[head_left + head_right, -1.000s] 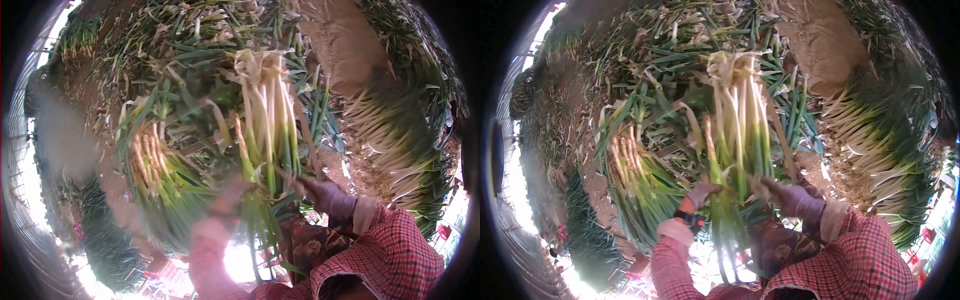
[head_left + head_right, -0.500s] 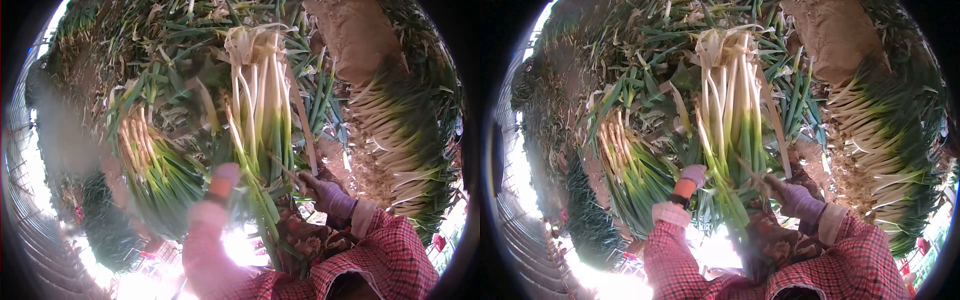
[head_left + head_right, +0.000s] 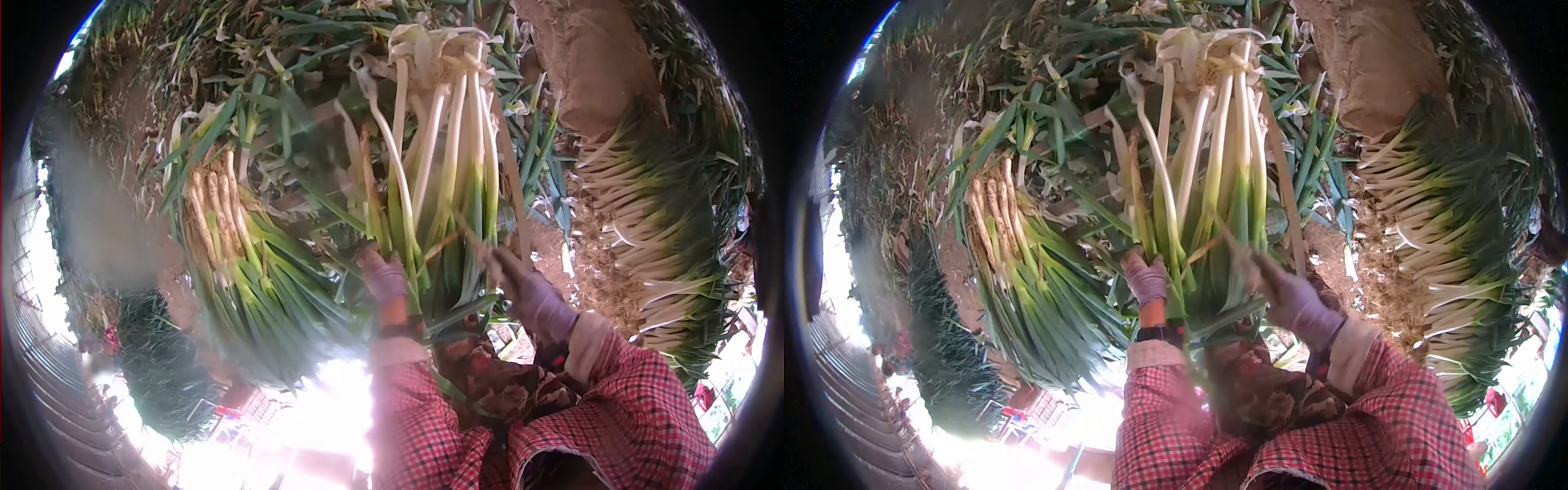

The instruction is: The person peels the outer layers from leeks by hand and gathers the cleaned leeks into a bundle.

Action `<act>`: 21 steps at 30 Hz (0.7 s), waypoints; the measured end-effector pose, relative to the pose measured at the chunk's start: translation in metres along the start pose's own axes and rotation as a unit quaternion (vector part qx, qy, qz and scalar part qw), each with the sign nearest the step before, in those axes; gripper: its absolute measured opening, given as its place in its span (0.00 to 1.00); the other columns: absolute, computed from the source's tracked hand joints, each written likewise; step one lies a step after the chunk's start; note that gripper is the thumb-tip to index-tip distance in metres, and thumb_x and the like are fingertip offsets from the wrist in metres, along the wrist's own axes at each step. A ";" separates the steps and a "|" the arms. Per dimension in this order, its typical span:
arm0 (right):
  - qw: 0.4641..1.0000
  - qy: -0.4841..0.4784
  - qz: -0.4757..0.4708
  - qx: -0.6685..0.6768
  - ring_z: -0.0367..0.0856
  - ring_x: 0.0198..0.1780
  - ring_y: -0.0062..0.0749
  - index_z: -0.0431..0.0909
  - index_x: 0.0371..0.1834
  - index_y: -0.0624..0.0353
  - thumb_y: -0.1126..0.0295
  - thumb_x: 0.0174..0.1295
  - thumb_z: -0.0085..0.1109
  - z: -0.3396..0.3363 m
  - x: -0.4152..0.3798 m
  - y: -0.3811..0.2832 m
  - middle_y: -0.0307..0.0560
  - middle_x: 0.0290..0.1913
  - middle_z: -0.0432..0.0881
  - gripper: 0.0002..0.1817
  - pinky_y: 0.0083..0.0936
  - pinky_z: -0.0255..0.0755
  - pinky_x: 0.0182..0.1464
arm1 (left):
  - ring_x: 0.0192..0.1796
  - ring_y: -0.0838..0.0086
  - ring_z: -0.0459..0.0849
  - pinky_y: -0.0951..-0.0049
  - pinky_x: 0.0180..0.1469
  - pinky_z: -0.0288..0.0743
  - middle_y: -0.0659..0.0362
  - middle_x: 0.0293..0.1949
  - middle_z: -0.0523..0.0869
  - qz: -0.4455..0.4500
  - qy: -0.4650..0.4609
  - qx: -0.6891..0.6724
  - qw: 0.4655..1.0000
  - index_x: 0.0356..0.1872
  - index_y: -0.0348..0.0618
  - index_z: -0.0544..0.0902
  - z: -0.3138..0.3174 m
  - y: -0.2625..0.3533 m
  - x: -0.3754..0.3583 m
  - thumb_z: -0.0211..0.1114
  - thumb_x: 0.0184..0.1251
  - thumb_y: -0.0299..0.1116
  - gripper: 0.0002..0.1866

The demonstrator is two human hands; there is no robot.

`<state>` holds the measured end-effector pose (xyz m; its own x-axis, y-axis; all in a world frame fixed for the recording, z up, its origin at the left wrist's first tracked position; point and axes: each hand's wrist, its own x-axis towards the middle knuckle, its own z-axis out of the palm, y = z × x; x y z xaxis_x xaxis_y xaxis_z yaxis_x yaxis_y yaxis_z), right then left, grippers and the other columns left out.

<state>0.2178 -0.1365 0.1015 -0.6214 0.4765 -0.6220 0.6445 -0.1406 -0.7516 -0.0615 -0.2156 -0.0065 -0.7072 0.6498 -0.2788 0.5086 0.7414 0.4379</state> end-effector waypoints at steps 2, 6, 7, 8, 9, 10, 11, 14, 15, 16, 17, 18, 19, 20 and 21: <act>0.999 -0.028 0.030 -0.021 0.84 0.49 0.45 0.44 0.79 0.37 0.80 0.41 0.67 -0.006 0.004 -0.027 0.54 0.55 0.81 0.60 0.33 0.80 0.50 | 0.58 0.51 0.78 0.60 0.60 0.72 0.41 0.55 0.80 -0.098 -0.120 -0.042 0.987 0.61 0.37 0.74 -0.023 -0.003 0.002 0.72 0.54 0.42 0.34; 0.981 -0.155 0.011 -0.119 0.84 0.48 0.42 0.43 0.79 0.33 0.76 0.48 0.65 0.016 -0.001 -0.064 0.53 0.53 0.82 0.55 0.36 0.79 0.50 | 0.53 0.52 0.83 0.62 0.57 0.75 0.42 0.50 0.84 -0.086 -0.217 0.017 0.972 0.59 0.33 0.76 -0.030 -0.015 0.020 0.70 0.52 0.49 0.36; 0.991 -0.115 0.029 -0.060 0.84 0.49 0.43 0.43 0.79 0.34 0.73 0.50 0.66 0.017 0.004 -0.063 0.53 0.54 0.81 0.54 0.37 0.78 0.51 | 0.52 0.52 0.83 0.62 0.56 0.76 0.42 0.48 0.85 -0.086 -0.238 0.038 0.967 0.57 0.32 0.76 -0.032 -0.009 0.027 0.69 0.52 0.49 0.36; 0.996 -0.074 0.045 -0.003 0.84 0.49 0.43 0.43 0.79 0.34 0.71 0.52 0.67 0.018 0.015 -0.057 0.53 0.56 0.80 0.54 0.37 0.78 0.53 | 0.44 0.55 0.86 0.62 0.50 0.80 0.46 0.41 0.87 -0.087 -0.268 0.019 0.959 0.50 0.33 0.79 -0.024 -0.024 0.040 0.64 0.56 0.46 0.28; 0.996 -0.034 0.062 0.054 0.84 0.50 0.44 0.42 0.79 0.34 0.68 0.54 0.68 0.025 0.024 -0.047 0.53 0.57 0.79 0.53 0.38 0.78 0.54 | 0.40 0.57 0.86 0.62 0.47 0.80 0.47 0.39 0.86 -0.135 -0.294 -0.159 0.933 0.48 0.34 0.79 -0.013 -0.047 0.046 0.62 0.57 0.45 0.25; 0.998 -0.049 -0.007 0.030 0.84 0.49 0.46 0.44 0.79 0.38 0.72 0.50 0.67 0.044 0.029 -0.032 0.56 0.56 0.79 0.54 0.36 0.77 0.54 | 0.37 0.60 0.86 0.62 0.44 0.81 0.48 0.36 0.86 -0.179 -0.310 -0.330 0.873 0.46 0.35 0.80 -0.003 -0.071 0.051 0.60 0.59 0.45 0.23; 0.995 -0.059 -0.076 0.007 0.84 0.49 0.48 0.46 0.79 0.42 0.76 0.46 0.66 0.063 0.034 -0.017 0.58 0.55 0.79 0.55 0.34 0.77 0.53 | 0.33 0.62 0.86 0.62 0.42 0.82 0.50 0.34 0.85 -0.217 -0.316 -0.489 0.784 0.45 0.36 0.80 0.001 -0.087 0.051 0.58 0.61 0.44 0.20; 0.984 -0.145 0.020 -0.097 0.83 0.51 0.49 0.45 0.79 0.44 0.71 0.45 0.71 0.050 0.020 -0.088 0.58 0.57 0.78 0.57 0.37 0.78 0.52 | 0.27 0.68 0.84 0.66 0.31 0.81 0.54 0.30 0.84 -0.281 -0.307 -0.578 0.702 0.47 0.37 0.79 -0.067 -0.044 0.031 0.52 0.70 0.46 0.21; 0.989 -0.099 -0.006 -0.107 0.83 0.51 0.49 0.44 0.79 0.44 0.67 0.44 0.74 0.058 0.025 -0.082 0.58 0.59 0.77 0.58 0.38 0.79 0.51 | 0.27 0.68 0.83 0.66 0.30 0.81 0.54 0.30 0.84 -0.304 -0.294 -0.596 0.683 0.48 0.36 0.79 -0.077 -0.040 0.025 0.51 0.72 0.48 0.22; 0.992 -0.086 0.023 -0.094 0.84 0.50 0.50 0.44 0.79 0.41 0.62 0.46 0.75 0.064 0.033 -0.077 0.58 0.58 0.78 0.58 0.39 0.80 0.51 | 0.27 0.70 0.82 0.71 0.30 0.79 0.56 0.31 0.84 -0.283 -0.252 -0.584 0.717 0.53 0.37 0.78 -0.079 -0.041 0.015 0.51 0.73 0.51 0.25; 0.993 -0.073 0.021 -0.093 0.84 0.47 0.50 0.43 0.79 0.41 0.63 0.47 0.73 0.070 0.039 -0.075 0.57 0.54 0.79 0.57 0.39 0.80 0.48 | 0.27 0.71 0.82 0.72 0.31 0.79 0.57 0.31 0.84 -0.266 -0.286 -0.583 0.713 0.55 0.37 0.77 -0.082 -0.049 0.013 0.52 0.72 0.53 0.27; 0.990 -0.074 -0.043 -0.110 0.84 0.44 0.51 0.42 0.78 0.40 0.65 0.48 0.71 0.081 0.036 -0.066 0.56 0.51 0.80 0.56 0.39 0.81 0.46 | 0.27 0.72 0.81 0.73 0.31 0.78 0.57 0.31 0.83 -0.246 -0.317 -0.583 0.706 0.56 0.38 0.77 -0.081 -0.057 0.016 0.52 0.72 0.56 0.29; 0.985 -0.085 -0.084 -0.127 0.85 0.41 0.51 0.41 0.78 0.39 0.66 0.49 0.70 0.091 0.034 -0.068 0.55 0.47 0.82 0.56 0.39 0.81 0.43 | 0.27 0.72 0.81 0.73 0.32 0.78 0.58 0.32 0.83 -0.227 -0.348 -0.583 0.698 0.58 0.38 0.76 -0.080 -0.065 0.016 0.52 0.71 0.58 0.32; 0.982 -0.105 -0.080 -0.133 0.85 0.39 0.51 0.41 0.78 0.39 0.68 0.50 0.68 0.101 0.034 -0.070 0.54 0.44 0.83 0.55 0.38 0.82 0.41 | 0.27 0.74 0.80 0.74 0.31 0.78 0.60 0.32 0.82 -0.242 -0.327 -0.619 0.671 0.60 0.40 0.75 -0.079 -0.074 0.009 0.51 0.69 0.66 0.37; 0.976 -0.162 0.011 -0.146 0.85 0.37 0.51 0.40 0.78 0.38 0.68 0.52 0.66 0.101 0.040 -0.091 0.53 0.43 0.84 0.54 0.38 0.81 0.40 | 0.28 0.74 0.80 0.74 0.31 0.78 0.60 0.32 0.82 -0.255 -0.323 -0.615 0.673 0.60 0.40 0.74 -0.078 -0.076 0.008 0.50 0.68 0.67 0.39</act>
<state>0.0891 -0.1928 0.1230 -0.6842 0.1698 -0.7093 0.7289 0.1278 -0.6726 -0.1444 -0.2800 0.0246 -0.0725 0.5954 -0.8002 -0.7908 0.4546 0.4099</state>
